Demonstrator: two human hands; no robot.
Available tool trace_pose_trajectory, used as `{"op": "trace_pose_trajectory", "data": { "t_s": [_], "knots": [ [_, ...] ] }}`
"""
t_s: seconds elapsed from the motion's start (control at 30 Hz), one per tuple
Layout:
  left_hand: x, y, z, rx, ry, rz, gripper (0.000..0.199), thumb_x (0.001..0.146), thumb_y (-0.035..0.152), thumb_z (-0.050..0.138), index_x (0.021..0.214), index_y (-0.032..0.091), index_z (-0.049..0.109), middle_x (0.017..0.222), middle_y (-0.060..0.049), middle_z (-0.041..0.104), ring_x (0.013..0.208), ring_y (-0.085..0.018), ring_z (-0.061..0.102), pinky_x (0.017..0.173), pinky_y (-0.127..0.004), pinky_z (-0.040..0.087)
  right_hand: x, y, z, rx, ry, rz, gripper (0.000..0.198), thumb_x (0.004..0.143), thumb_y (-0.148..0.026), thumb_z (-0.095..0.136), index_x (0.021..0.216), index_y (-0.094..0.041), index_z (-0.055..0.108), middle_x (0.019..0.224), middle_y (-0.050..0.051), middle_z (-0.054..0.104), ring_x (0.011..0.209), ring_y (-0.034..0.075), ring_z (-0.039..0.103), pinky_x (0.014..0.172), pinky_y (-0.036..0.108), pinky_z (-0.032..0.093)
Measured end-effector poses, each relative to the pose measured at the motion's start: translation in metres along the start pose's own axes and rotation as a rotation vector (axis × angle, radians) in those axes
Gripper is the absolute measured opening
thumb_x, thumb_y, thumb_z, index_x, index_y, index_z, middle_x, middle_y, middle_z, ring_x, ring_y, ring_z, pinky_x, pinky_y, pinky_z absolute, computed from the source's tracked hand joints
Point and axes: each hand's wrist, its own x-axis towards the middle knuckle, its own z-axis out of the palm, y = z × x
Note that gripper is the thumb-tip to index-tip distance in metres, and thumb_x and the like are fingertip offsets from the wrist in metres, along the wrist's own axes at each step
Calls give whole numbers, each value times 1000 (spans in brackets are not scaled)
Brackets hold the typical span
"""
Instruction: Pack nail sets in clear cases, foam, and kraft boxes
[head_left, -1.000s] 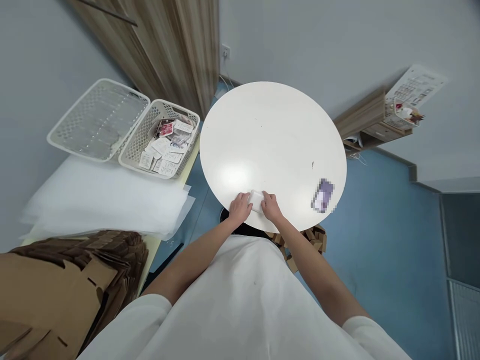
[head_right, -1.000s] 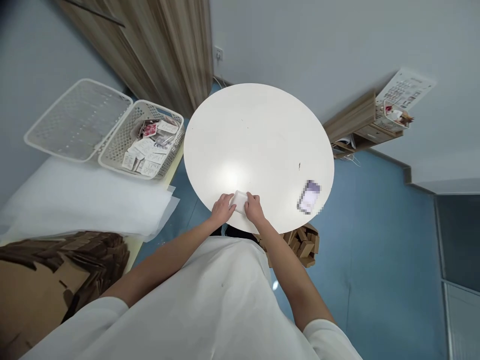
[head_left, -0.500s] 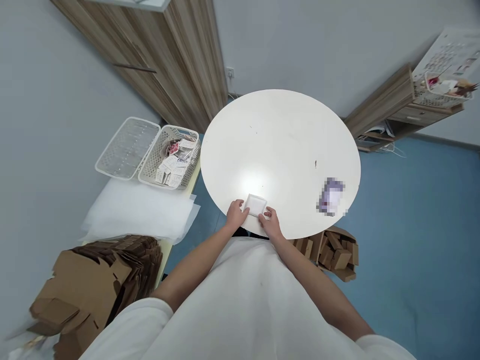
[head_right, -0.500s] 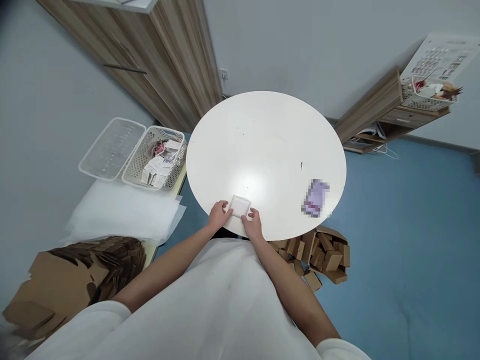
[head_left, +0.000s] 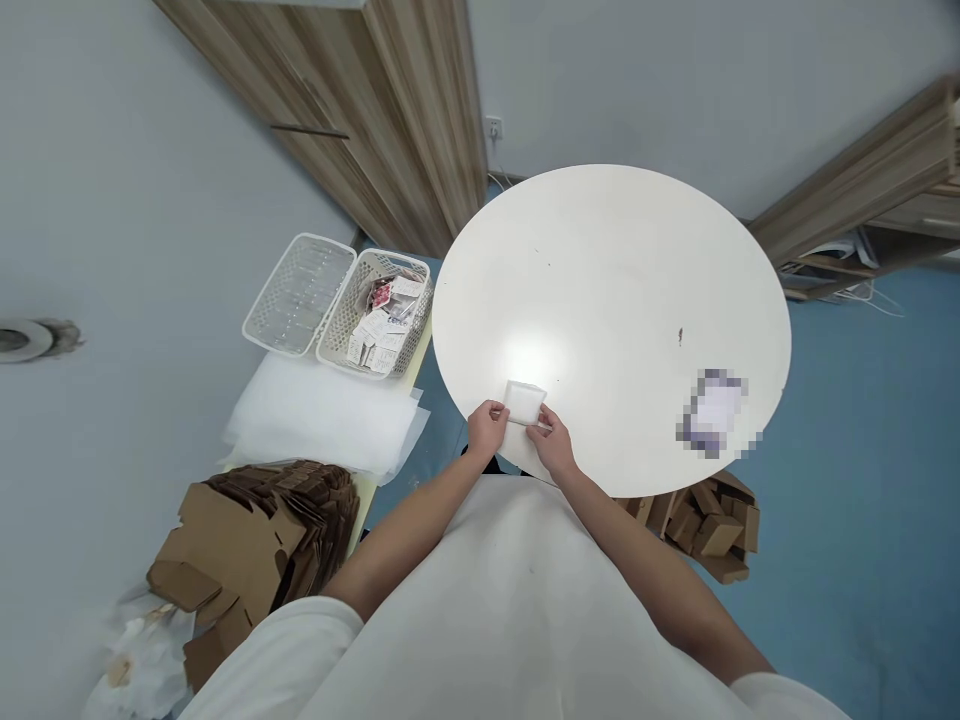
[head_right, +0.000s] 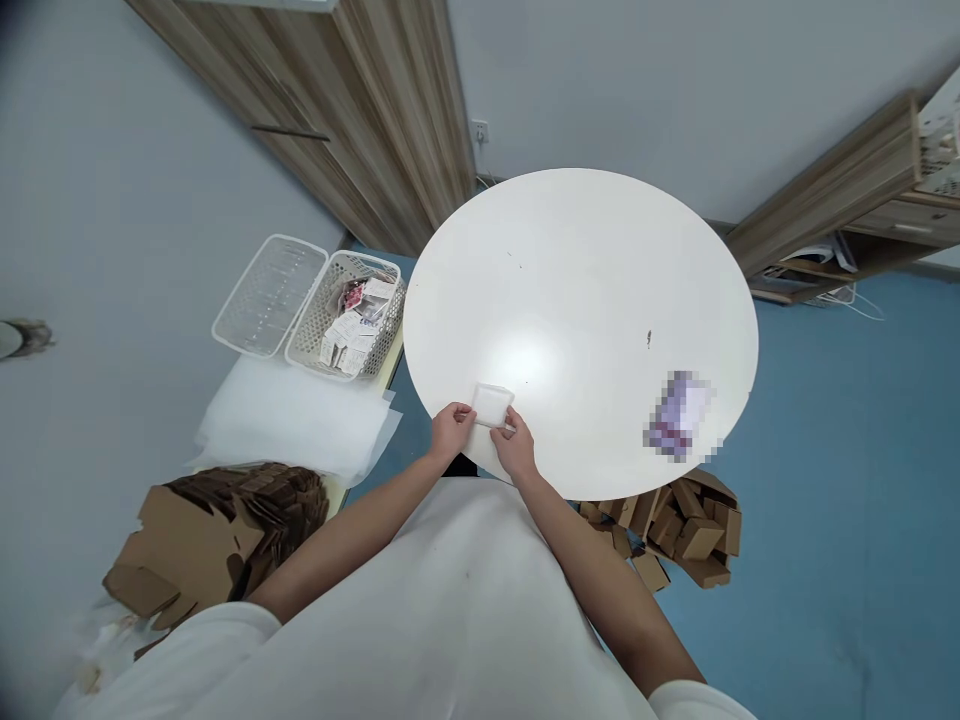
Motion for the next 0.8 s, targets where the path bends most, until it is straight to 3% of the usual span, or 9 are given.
{"op": "trace_pose_trajectory", "data": {
  "t_s": [0.3,0.47,0.63,0.8],
  "knots": [
    [79,-15,-67,-192,42,47,32,78,23,51,108,14,56,109,-11,59,97,-18,56,81,-30,49,57,-61,85,63,-22,-70,49,70,-27,55,118,-20,46,126,8,49,105,18,54,85,32,45],
    [131,-17,-94,-262,45,89,35,78,21,51,113,16,53,116,-9,55,102,-17,54,85,-30,48,92,-89,126,91,1,-88,53,71,-28,56,121,-20,43,127,8,48,109,19,51,90,34,42],
    [164,-14,-105,-293,29,144,37,78,22,51,115,16,52,117,-9,54,103,-15,53,87,-28,47,116,-104,143,131,33,-92,58,70,-28,57,125,-18,40,125,9,50,111,19,50,93,34,41],
    [172,-13,-108,-286,-6,164,38,78,22,51,115,17,50,118,-8,54,105,-16,52,90,-30,45,124,-105,147,125,71,-103,60,71,-29,56,127,-18,38,124,8,50,112,19,49,94,34,39]
  ]
}}
